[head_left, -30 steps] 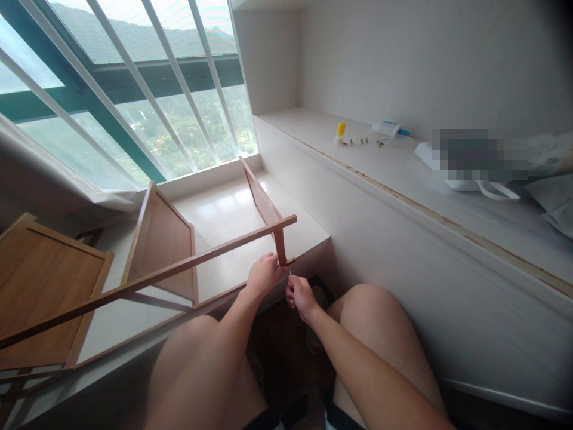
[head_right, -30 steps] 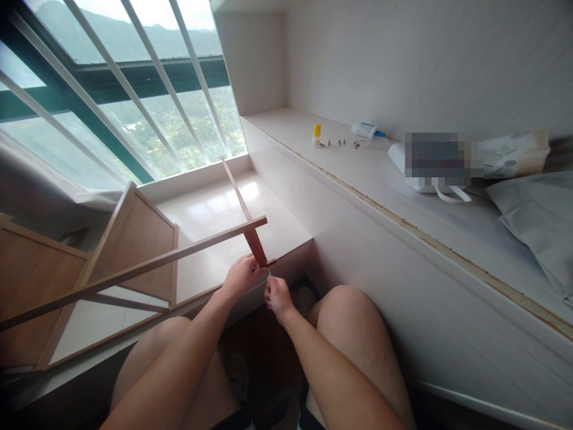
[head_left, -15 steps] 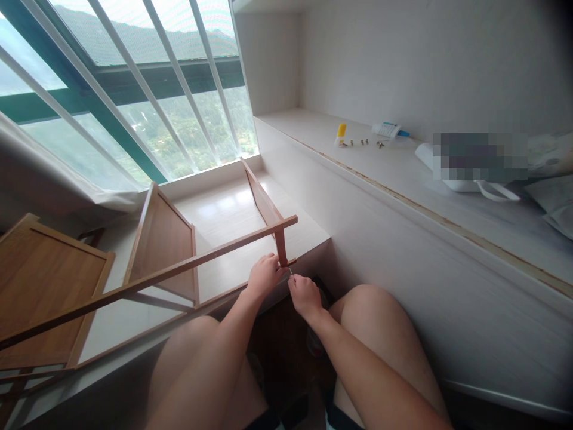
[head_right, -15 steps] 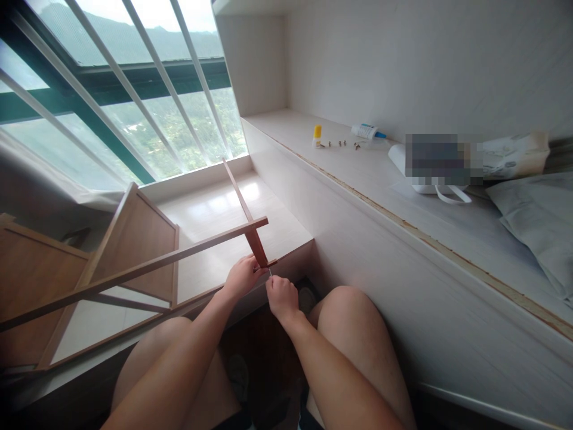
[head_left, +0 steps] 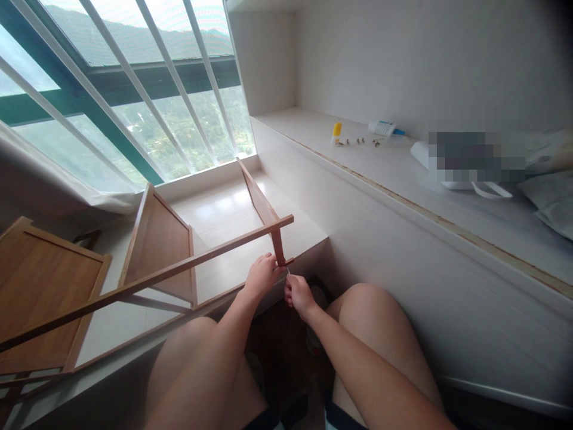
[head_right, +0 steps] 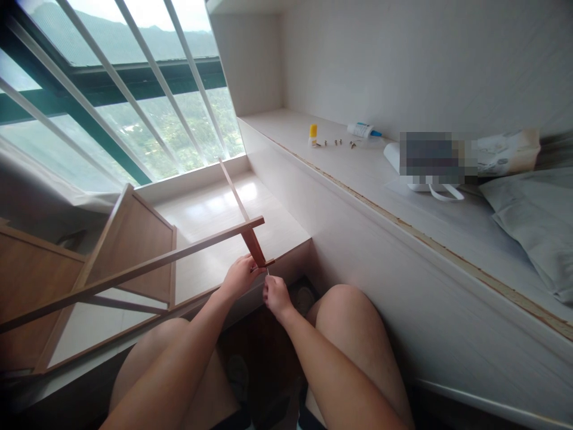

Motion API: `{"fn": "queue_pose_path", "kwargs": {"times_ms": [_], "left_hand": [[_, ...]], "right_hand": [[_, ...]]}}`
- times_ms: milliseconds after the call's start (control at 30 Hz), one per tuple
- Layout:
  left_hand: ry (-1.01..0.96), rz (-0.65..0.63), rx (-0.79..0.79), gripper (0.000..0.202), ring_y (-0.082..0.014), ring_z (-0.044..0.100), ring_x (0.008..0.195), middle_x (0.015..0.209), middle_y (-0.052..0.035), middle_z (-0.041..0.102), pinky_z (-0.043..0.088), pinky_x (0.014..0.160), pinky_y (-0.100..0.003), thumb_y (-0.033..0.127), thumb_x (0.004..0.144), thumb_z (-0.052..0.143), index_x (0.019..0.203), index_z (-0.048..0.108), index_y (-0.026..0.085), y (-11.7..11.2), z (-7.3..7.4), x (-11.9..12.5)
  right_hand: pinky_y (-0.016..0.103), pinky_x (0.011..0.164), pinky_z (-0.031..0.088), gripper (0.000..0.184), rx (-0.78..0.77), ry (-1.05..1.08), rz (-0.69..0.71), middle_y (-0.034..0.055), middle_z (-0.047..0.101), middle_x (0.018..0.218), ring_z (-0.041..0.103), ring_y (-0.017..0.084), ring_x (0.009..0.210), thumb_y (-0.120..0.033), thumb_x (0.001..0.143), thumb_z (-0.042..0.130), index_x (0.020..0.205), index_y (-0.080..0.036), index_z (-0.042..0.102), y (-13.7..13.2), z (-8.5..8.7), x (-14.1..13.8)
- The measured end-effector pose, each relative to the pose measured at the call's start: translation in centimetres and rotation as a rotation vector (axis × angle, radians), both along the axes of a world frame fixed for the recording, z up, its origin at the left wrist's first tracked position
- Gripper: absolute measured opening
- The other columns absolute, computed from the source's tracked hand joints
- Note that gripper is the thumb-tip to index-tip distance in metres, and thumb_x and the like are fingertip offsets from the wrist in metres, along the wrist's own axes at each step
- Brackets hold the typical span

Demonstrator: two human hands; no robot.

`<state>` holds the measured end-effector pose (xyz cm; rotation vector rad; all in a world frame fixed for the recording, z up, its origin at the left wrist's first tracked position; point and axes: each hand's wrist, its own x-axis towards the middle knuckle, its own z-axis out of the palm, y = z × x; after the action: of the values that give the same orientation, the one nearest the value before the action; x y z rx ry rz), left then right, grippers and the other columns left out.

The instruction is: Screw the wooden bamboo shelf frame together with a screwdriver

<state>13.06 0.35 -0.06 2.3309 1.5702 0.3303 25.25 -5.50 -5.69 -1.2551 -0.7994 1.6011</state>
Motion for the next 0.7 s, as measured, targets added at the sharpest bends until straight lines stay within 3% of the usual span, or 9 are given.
{"fn": "queue_pose_path", "kwargs": {"times_ms": [167,300,400,700], "left_hand": [[-0.002,0.002,0.010,0.015,-0.0198,0.059,0.091,0.093,-0.0042,0.063,0.044,0.080,-0.027,0.035,0.085,0.060,0.093,0.064,0.023,0.0,0.0,0.0],[0.010,0.015,0.014,0.015,-0.0197,0.059,0.091,0.093,-0.0045,0.063,0.043,0.079,-0.027,0.035,0.085,0.059,0.094,0.064,0.023,-0.1,0.1,0.1],[0.019,0.024,0.009,0.015,-0.0198,0.059,0.090,0.091,-0.0045,0.063,0.043,0.078,-0.028,0.035,0.086,0.058,0.092,0.064,0.023,-0.2,0.1,0.1],[0.010,0.009,0.020,0.013,-0.0194,0.059,0.086,0.088,-0.0038,0.063,0.042,0.077,-0.027,0.033,0.085,0.059,0.090,0.064,0.022,0.0,0.1,0.0]], "right_hand": [[0.022,0.039,0.020,0.033,-0.122,0.523,0.058,-0.0093,0.023,0.046,0.025,0.009,0.037,-0.040,0.085,0.043,0.063,-0.024,0.025,-0.4,0.7,0.0],[0.021,0.040,0.020,0.034,-0.154,0.685,0.080,-0.0091,0.023,0.046,0.023,0.009,0.038,-0.037,0.085,0.046,0.063,-0.023,0.024,-0.4,0.8,0.4],[0.021,0.039,0.018,0.034,-0.123,0.695,0.046,-0.0088,0.025,0.045,0.024,0.009,0.038,-0.037,0.085,0.047,0.062,-0.023,0.026,-0.6,0.6,0.1],[0.020,0.035,0.018,0.033,-0.064,0.471,-0.033,-0.0101,0.028,0.044,0.026,0.007,0.034,-0.040,0.081,0.051,0.062,-0.023,0.031,-1.1,-0.1,-0.8]]}}
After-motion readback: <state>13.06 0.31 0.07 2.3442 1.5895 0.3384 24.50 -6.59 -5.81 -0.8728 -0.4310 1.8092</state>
